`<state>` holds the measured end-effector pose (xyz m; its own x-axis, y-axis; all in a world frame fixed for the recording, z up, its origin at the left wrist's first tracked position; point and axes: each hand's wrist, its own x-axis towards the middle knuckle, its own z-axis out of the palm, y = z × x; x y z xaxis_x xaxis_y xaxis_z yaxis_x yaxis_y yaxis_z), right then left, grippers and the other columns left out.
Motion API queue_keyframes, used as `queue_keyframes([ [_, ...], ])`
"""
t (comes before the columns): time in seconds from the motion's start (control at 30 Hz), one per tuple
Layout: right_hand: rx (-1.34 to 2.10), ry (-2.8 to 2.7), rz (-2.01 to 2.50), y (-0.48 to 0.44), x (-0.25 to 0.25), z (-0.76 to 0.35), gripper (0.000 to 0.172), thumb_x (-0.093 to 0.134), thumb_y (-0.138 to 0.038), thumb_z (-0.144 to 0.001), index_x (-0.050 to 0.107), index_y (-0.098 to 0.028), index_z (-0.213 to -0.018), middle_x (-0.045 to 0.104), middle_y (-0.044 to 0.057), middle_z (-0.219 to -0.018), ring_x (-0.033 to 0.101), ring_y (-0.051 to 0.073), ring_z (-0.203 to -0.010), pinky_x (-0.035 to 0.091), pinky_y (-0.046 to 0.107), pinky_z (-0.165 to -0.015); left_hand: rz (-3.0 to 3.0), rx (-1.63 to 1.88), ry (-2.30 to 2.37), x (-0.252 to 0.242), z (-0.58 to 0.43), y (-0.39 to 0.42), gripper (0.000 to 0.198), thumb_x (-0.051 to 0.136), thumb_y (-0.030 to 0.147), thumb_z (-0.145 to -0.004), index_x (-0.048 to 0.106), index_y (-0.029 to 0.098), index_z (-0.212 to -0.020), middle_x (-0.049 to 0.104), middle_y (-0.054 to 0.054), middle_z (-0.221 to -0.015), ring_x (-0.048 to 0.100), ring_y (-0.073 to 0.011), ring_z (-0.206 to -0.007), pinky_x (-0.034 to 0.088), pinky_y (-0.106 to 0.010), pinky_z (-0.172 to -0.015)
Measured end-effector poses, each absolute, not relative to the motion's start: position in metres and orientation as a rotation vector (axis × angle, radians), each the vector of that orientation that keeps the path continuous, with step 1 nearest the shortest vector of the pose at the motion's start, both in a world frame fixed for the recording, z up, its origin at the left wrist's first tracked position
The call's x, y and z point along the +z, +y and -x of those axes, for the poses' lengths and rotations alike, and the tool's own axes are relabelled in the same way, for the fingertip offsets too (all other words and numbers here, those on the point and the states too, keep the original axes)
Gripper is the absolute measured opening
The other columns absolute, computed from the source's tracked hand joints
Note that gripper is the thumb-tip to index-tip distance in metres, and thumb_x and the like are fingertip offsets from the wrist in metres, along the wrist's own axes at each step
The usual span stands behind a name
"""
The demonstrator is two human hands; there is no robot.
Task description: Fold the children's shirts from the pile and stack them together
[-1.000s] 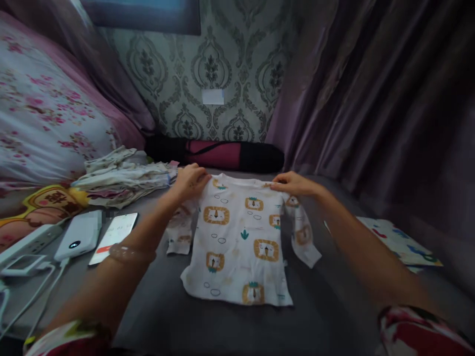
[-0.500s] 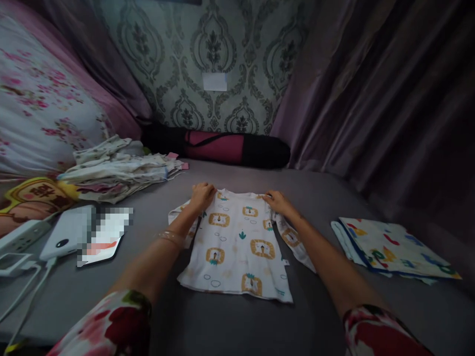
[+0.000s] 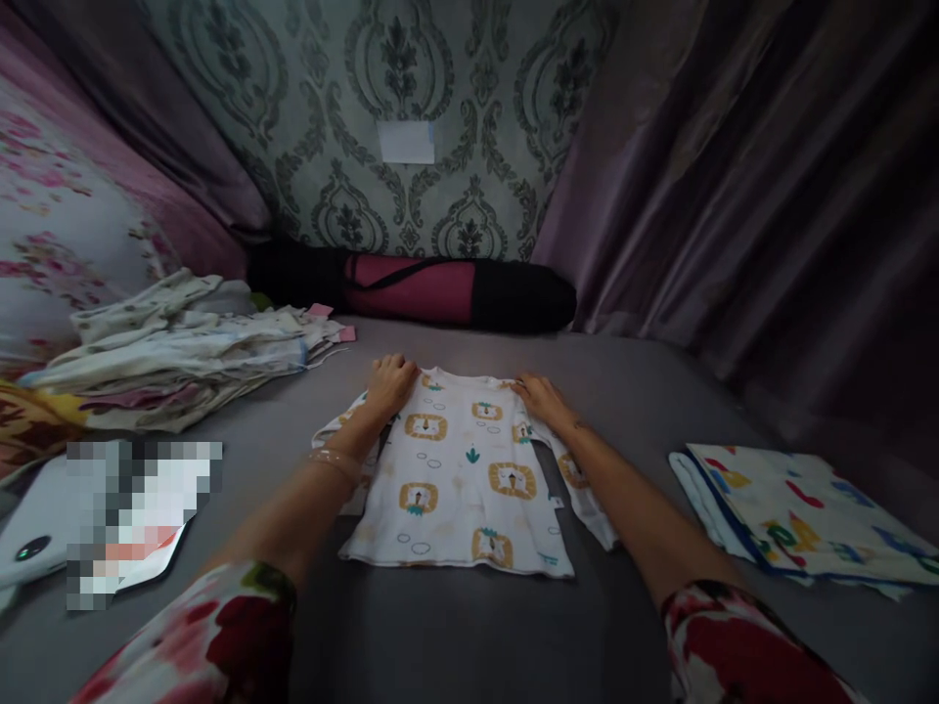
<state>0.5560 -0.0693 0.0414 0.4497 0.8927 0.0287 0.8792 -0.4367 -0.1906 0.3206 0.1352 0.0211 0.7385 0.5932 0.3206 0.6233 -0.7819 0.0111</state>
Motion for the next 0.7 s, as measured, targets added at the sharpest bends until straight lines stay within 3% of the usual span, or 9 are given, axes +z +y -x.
queue_keyframes([
  [0.43, 0.05, -1.658, 2.658, -0.034, 0.043, -0.577, 0.037, 0.028, -0.04, -0.103, 0.054, -0.023, -0.123, 0.059, 0.012, -0.127, 0.06, 0.026, -0.11, 0.041, 0.037, -0.089, 2.794, -0.434, -1.006, 0.021, -0.346, 0.166, 0.037, 0.032, 0.034, -0.098, 0.065, 0.019, -0.1, 0.06, -0.017, -0.109, 0.05, -0.0316, -0.107, 0.032, -0.043, -0.087],
  [0.7, 0.123, -1.593, 2.637, -0.019, 0.041, -0.581, 0.032, 0.04, -0.033, -0.1, 0.061, -0.016, -0.117, 0.06, 0.014, -0.124, 0.056, 0.024, -0.115, 0.039, 0.03, -0.091, 3.008, -0.248, -1.151, 0.027, -0.351, 0.176, 0.033, 0.037, 0.033, -0.094, 0.065, 0.019, -0.106, 0.068, -0.014, -0.11, 0.059, -0.0297, -0.106, 0.035, -0.041, -0.086],
])
